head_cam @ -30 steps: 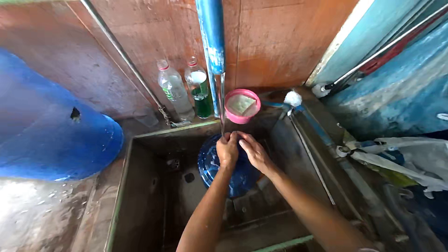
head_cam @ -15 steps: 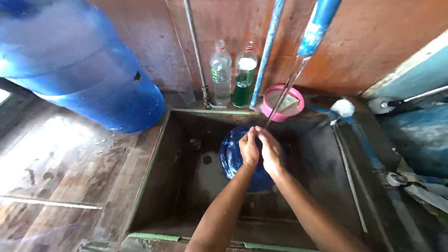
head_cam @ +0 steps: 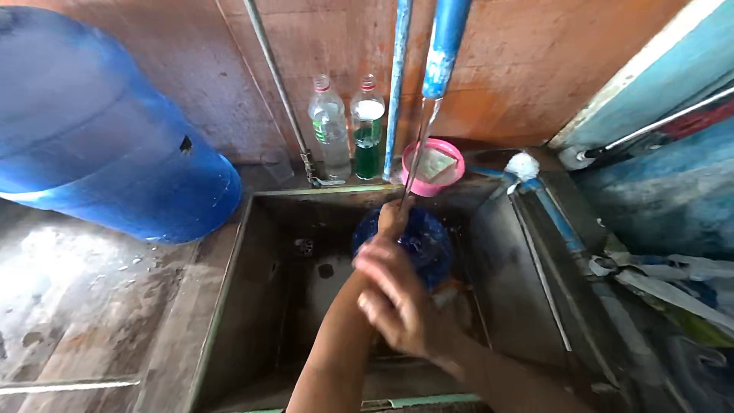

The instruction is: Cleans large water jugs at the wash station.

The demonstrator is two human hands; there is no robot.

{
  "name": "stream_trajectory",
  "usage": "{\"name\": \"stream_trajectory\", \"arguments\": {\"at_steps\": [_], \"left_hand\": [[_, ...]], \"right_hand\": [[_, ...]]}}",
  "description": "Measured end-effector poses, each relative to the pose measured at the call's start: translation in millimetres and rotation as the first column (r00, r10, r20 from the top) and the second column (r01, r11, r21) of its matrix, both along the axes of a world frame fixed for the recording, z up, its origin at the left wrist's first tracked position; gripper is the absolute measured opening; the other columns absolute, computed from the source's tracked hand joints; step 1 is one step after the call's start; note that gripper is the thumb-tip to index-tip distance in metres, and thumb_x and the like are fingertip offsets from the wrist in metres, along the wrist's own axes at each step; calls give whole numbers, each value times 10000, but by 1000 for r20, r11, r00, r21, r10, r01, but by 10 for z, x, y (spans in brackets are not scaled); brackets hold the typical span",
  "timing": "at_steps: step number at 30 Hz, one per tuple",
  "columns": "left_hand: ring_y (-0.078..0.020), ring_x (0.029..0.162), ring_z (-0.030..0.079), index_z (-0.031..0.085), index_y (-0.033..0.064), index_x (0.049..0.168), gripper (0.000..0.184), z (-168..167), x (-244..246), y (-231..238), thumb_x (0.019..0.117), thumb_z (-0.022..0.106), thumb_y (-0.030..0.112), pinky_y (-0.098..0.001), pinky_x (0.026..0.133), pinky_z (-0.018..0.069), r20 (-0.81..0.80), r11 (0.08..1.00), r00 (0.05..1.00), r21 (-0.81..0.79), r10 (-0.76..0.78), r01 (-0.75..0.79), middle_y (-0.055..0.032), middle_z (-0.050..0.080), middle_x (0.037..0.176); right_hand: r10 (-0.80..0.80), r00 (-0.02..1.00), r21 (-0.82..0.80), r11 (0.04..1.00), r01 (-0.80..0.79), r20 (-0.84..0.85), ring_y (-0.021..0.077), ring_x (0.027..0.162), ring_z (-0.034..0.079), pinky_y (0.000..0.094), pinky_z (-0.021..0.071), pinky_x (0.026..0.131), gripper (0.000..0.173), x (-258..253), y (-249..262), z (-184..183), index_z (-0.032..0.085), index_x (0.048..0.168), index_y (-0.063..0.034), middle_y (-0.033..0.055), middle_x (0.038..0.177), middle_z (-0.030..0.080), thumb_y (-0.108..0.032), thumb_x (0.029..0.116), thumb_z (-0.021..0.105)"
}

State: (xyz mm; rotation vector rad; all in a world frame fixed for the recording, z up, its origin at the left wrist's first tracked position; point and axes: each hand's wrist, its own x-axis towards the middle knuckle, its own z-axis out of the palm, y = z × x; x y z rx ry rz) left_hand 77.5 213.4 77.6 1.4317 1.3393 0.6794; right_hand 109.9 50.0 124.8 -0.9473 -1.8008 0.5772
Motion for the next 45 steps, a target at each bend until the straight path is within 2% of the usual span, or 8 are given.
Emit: {"name": "stream_trajectory", "arguments": {"at_steps": [3, 8, 11, 18, 23, 36, 40, 45], "left_hand": [[-278, 805, 576, 669, -25, 982, 468, -62, -8, 32, 1084, 491, 395, -503, 783, 473, 14, 1000, 1000, -20, -3, 3, -165, 617, 857], [-101, 957, 624, 606, -84, 1228, 298, -66, -314, -405, 1091, 415, 99, -274, 913, 506, 172, 1000, 985, -29, -4, 9, -135, 678, 1067], [-86, 850, 601, 624, -68, 1033, 316, -128, -384, -575, 1051, 341, 74, -297, 807, 507, 339, 977, 917, -68, 211, -200, -85, 635, 900], [-352, 1546, 215, 158, -49, 1600, 682, -166, 61, -1122, 1085, 366, 346, -477, 1256, 198, 329, 895, 841, -28, 429, -446, -296, 182, 1651], [-358, 1384, 459, 330, -60, 1520, 577, -204, 44, -831, 1091, 384, 323, -483, 1153, 369, 347, 874, 812, -56, 470, -482, -317, 437, 1490], [-201, 892, 649, 620, -16, 1212, 320, -49, -67, -493, 1073, 499, 245, -417, 817, 538, 289, 887, 891, 206, 349, -414, -150, 676, 1023], [-358, 1278, 535, 653, -44, 1221, 391, -114, 74, -660, 993, 522, 245, -546, 1091, 386, 204, 822, 952, 485, 227, -299, -238, 586, 1349], [-263, 1115, 637, 613, -67, 1262, 415, -234, -208, -476, 1056, 446, 252, -446, 986, 506, 216, 861, 941, 391, 258, -326, -200, 658, 1204]], "right_hand": [[186, 971, 60, 979, -197, 150, 359, 1337, 568, 547, 363, 1186, 400, -215, -48, -179, 767, 1143, -55, 131, 1236, 724, -340, 1041, 506], [-300, 861, 114, 954, 278, 410, 412, 1349, 549, 668, 326, 1159, 356, 172, 629, -555, 744, 1243, -99, 164, 1338, 674, -292, 1017, 548], [-147, 922, -149, 966, 211, 358, 325, 1317, 583, 531, 392, 1149, 357, 374, 922, -457, 728, 1256, -55, 156, 1324, 680, -258, 1045, 524], [-170, 961, -642, 767, -10, -219, 154, 935, 692, 356, 539, 918, 289, 377, 1278, -538, 689, 1163, 52, 141, 1022, 745, -109, 1069, 469], [-313, 930, -542, 824, 165, -193, 199, 1222, 620, 373, 451, 1101, 361, 307, 913, -520, 670, 1254, 51, 173, 1256, 692, -98, 1086, 387], [-285, 956, -602, 752, 267, 66, 297, 1110, 663, 479, 489, 1018, 348, 482, 1000, -395, 683, 1191, 60, 222, 1147, 705, -177, 1105, 442], [-302, 948, -605, 775, 185, -97, 238, 1028, 649, 395, 526, 936, 282, 528, 1027, -536, 640, 1202, 99, 230, 1109, 682, -82, 1064, 474], [-256, 966, -605, 774, 186, -31, 247, 1059, 651, 427, 503, 980, 362, 525, 1020, -437, 672, 1168, 74, 205, 1108, 695, -157, 1110, 399]]}}
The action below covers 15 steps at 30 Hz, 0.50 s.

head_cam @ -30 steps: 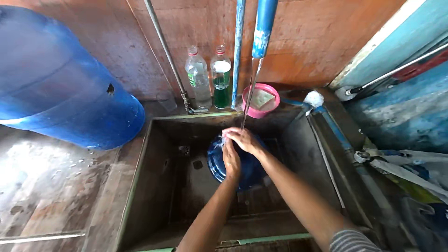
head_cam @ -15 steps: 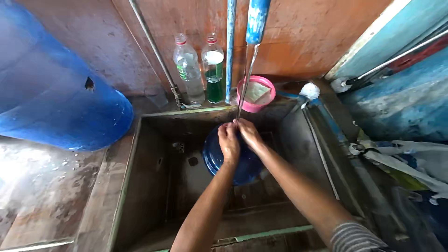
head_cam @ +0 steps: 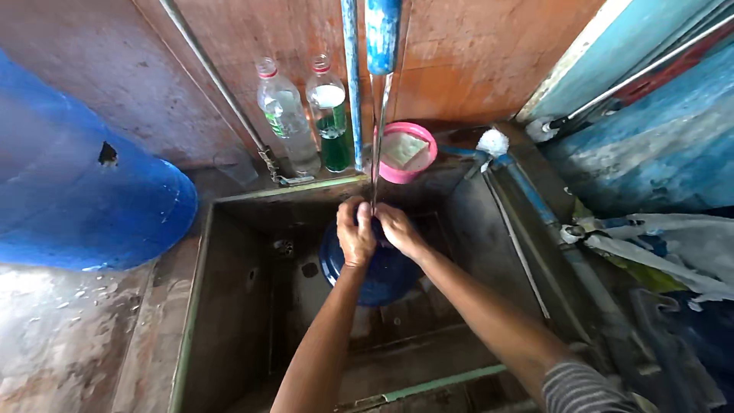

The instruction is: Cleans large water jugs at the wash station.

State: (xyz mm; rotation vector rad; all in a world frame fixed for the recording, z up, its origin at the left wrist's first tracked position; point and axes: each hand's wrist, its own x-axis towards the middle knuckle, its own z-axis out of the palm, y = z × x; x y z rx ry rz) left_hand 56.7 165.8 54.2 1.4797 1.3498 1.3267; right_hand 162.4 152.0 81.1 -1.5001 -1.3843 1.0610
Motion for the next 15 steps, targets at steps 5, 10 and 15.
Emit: {"name": "stream_trajectory", "arguments": {"at_steps": [5, 10, 15], "left_hand": [[-378, 1333, 491, 559, -106, 1317, 489, 16, 221, -245, 998, 475, 255, -512, 1133, 363, 7, 991, 998, 117, 68, -68, -282, 532, 1408], [-208, 1041, 657, 600, -67, 1266, 395, -14, -62, 46, 1066, 446, 237, -402, 941, 525, 118, 993, 987, -50, 108, -103, -186, 676, 1150], [-325, 1282, 541, 567, -122, 1283, 432, 73, 110, -169, 1029, 443, 206, -462, 1112, 411, 36, 994, 997, 88, 68, -71, -271, 563, 1364]], "right_hand": [[29, 997, 53, 998, -25, -76, 276, 1127, 649, 409, 494, 1023, 320, -58, 108, -58, 644, 1251, 104, 247, 1205, 683, -90, 1077, 457], [31, 999, -35, 999, -32, -19, 262, 1073, 657, 442, 498, 989, 332, -135, -20, 116, 665, 1200, 62, 212, 1120, 698, -152, 1101, 431], [19, 999, -95, 995, -23, -44, 299, 1085, 643, 465, 499, 985, 339, -106, 130, 58, 640, 1250, 66, 236, 1162, 678, -143, 1104, 416]]}}
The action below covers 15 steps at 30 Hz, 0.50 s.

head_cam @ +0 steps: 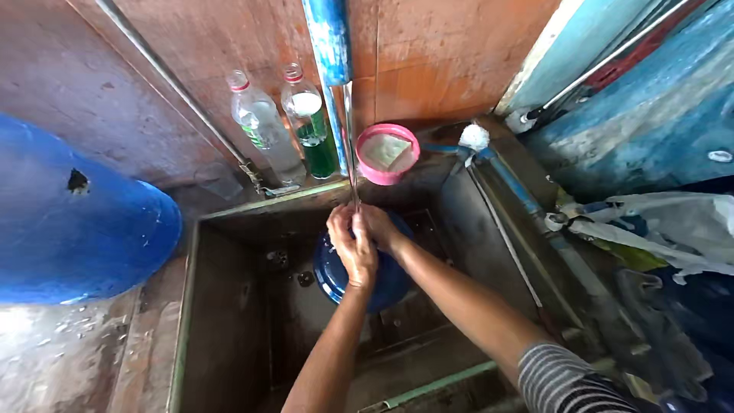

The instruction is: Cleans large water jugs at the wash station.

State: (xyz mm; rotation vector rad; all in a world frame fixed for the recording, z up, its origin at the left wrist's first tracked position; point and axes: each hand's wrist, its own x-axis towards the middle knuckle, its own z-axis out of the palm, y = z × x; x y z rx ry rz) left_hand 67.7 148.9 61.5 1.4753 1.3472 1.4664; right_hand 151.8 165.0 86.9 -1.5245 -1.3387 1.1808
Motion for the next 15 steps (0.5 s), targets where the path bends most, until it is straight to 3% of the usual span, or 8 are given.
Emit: {"name": "stream_trajectory", "arguments": {"at_steps": [2, 5, 7, 8, 10, 12, 14, 15], "left_hand": [[-351, 1285, 550, 627, -85, 1243, 445, -84, -60, 79, 994, 507, 264, -481, 1084, 443, -118, 996, 993, 80, -21, 30, -272, 560, 1382], [-265, 1196, 611, 604, -76, 1270, 424, -58, -205, 260, 1067, 449, 263, -434, 1041, 483, 1, 996, 999, -81, 32, -32, -222, 625, 1286], [-234, 1090, 629, 572, -83, 1263, 408, 46, -109, 179, 1105, 398, 250, -412, 992, 489, 58, 982, 990, -145, 126, -117, -211, 648, 1175], [-249, 1127, 611, 558, -101, 1263, 401, 65, -20, 90, 1092, 388, 220, -420, 1031, 469, 17, 995, 997, -73, 71, -69, -222, 632, 1195], [-384, 1291, 531, 635, -83, 1222, 435, -28, 103, -23, 1020, 441, 249, -560, 1135, 333, -173, 991, 984, 123, -35, 57, -271, 590, 1333], [-414, 1307, 534, 653, -67, 1245, 453, -109, 12, 97, 1007, 483, 279, -559, 1120, 383, -249, 990, 968, 124, -41, 74, -283, 571, 1383], [-282, 1216, 584, 574, -78, 1307, 422, -73, -77, 239, 1066, 422, 233, -445, 1052, 463, -28, 996, 1000, -85, -8, 5, -223, 603, 1312], [-242, 1125, 610, 566, -69, 1296, 409, -29, -67, 246, 1097, 401, 247, -420, 998, 481, 86, 978, 993, -195, 86, -68, -205, 632, 1226]], "right_hand": [[-17, 995, 28, 999, 19, -97, 212, 1070, 633, 373, 493, 987, 310, -29, -147, -46, 655, 1196, 82, 200, 1129, 683, -96, 1093, 424], [18, 996, -6, 1000, -19, -91, 238, 1176, 624, 412, 460, 1062, 398, 107, -148, -10, 674, 1235, 62, 201, 1227, 688, -170, 1121, 371], [-64, 992, -70, 996, 56, -113, 222, 1013, 611, 415, 482, 923, 436, 141, -33, -1, 681, 1182, 37, 170, 1121, 681, -258, 1132, 363], [-79, 988, -70, 995, 70, -136, 192, 963, 601, 381, 489, 873, 422, 152, 4, -11, 671, 1188, 31, 154, 1102, 676, -255, 1130, 367], [-40, 985, 5, 999, 41, -169, 197, 1064, 630, 361, 508, 961, 319, 141, -71, -70, 637, 1242, 76, 198, 1178, 673, -111, 1092, 426], [-7, 985, 57, 998, 17, -170, 177, 1101, 628, 339, 494, 1007, 298, 129, -169, -107, 647, 1213, 83, 190, 1169, 677, -78, 1077, 437], [-17, 993, -8, 1000, 17, -116, 223, 1150, 625, 399, 471, 1039, 359, 182, -135, -22, 675, 1218, 61, 193, 1210, 686, -160, 1110, 414], [-54, 994, -50, 998, 49, -99, 255, 1126, 621, 435, 471, 1011, 396, 184, -94, 1, 678, 1210, 58, 202, 1199, 682, -205, 1121, 395]]}}
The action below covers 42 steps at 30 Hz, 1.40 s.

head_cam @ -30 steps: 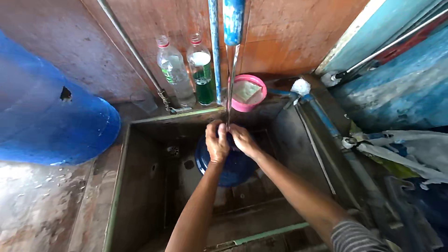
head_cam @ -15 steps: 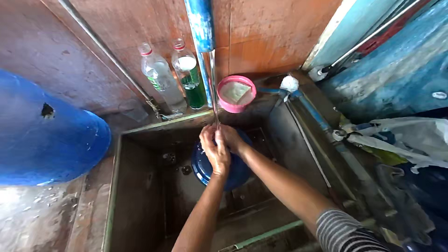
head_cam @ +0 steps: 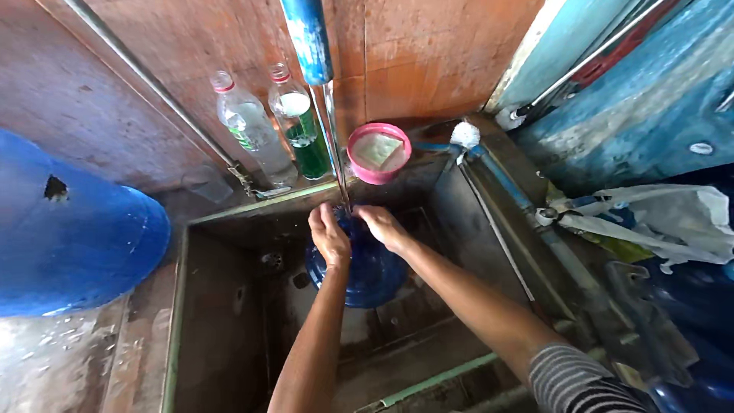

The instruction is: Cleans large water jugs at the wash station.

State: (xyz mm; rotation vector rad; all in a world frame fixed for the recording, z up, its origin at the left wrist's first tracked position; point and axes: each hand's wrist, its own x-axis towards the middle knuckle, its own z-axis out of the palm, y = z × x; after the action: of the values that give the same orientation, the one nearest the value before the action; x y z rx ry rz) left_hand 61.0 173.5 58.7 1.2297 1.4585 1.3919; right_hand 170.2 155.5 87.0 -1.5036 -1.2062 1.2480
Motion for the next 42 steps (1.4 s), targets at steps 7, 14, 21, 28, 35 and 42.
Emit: {"name": "stream_trajectory", "arguments": {"at_steps": [7, 14, 21, 28, 35, 42], "left_hand": [[-348, 1308, 533, 605, -93, 1283, 433, -44, 27, -112, 1036, 443, 224, -481, 1121, 404, -200, 971, 977, 207, -73, 115, -263, 560, 1394], [-439, 1332, 496, 655, -91, 1212, 483, -25, 120, -251, 1017, 434, 293, -575, 1143, 316, -330, 933, 942, 316, -63, 173, -302, 554, 1395], [-281, 1241, 563, 560, -116, 1278, 415, 22, 63, -177, 1069, 393, 201, -419, 1095, 427, -110, 983, 993, 178, -33, 52, -253, 585, 1316], [-148, 966, 628, 583, -78, 1217, 384, 69, -103, -5, 1112, 381, 230, -334, 897, 514, 36, 998, 997, 16, 63, -64, -161, 644, 1090], [-250, 1161, 611, 661, -59, 1180, 380, 18, 33, -31, 1062, 410, 202, -418, 1019, 484, -113, 987, 990, 124, -85, 99, -188, 646, 1230], [-360, 1286, 553, 637, -128, 1212, 381, 67, 271, -318, 993, 494, 149, -473, 1129, 412, 21, 975, 994, 201, -105, 99, -288, 607, 1312]], "right_hand": [[24, 1000, 113, 993, -21, -17, 216, 1070, 639, 371, 494, 993, 301, -149, -7, -29, 673, 1164, 93, 209, 1124, 692, -83, 1083, 442], [19, 1000, 143, 990, -18, -5, 236, 1057, 653, 374, 505, 984, 272, -161, 0, -85, 653, 1191, 118, 238, 1120, 692, -58, 1055, 497], [5, 997, 61, 998, -10, 77, 270, 998, 641, 446, 506, 922, 357, -86, 153, -15, 686, 1139, 65, 205, 1068, 691, -169, 1111, 418], [84, 981, 35, 995, -91, 178, 313, 1058, 662, 486, 493, 972, 363, -190, 10, 0, 687, 1163, 57, 231, 1090, 700, -189, 1107, 427], [-41, 995, 181, 983, 25, 87, 210, 1117, 670, 378, 504, 1035, 344, -165, -127, -119, 687, 1192, 75, 197, 1157, 716, -134, 1089, 434], [-67, 982, 256, 966, 20, 175, 206, 1121, 670, 379, 509, 1037, 351, -71, -74, -139, 662, 1211, 111, 210, 1178, 707, -122, 1067, 442]]}}
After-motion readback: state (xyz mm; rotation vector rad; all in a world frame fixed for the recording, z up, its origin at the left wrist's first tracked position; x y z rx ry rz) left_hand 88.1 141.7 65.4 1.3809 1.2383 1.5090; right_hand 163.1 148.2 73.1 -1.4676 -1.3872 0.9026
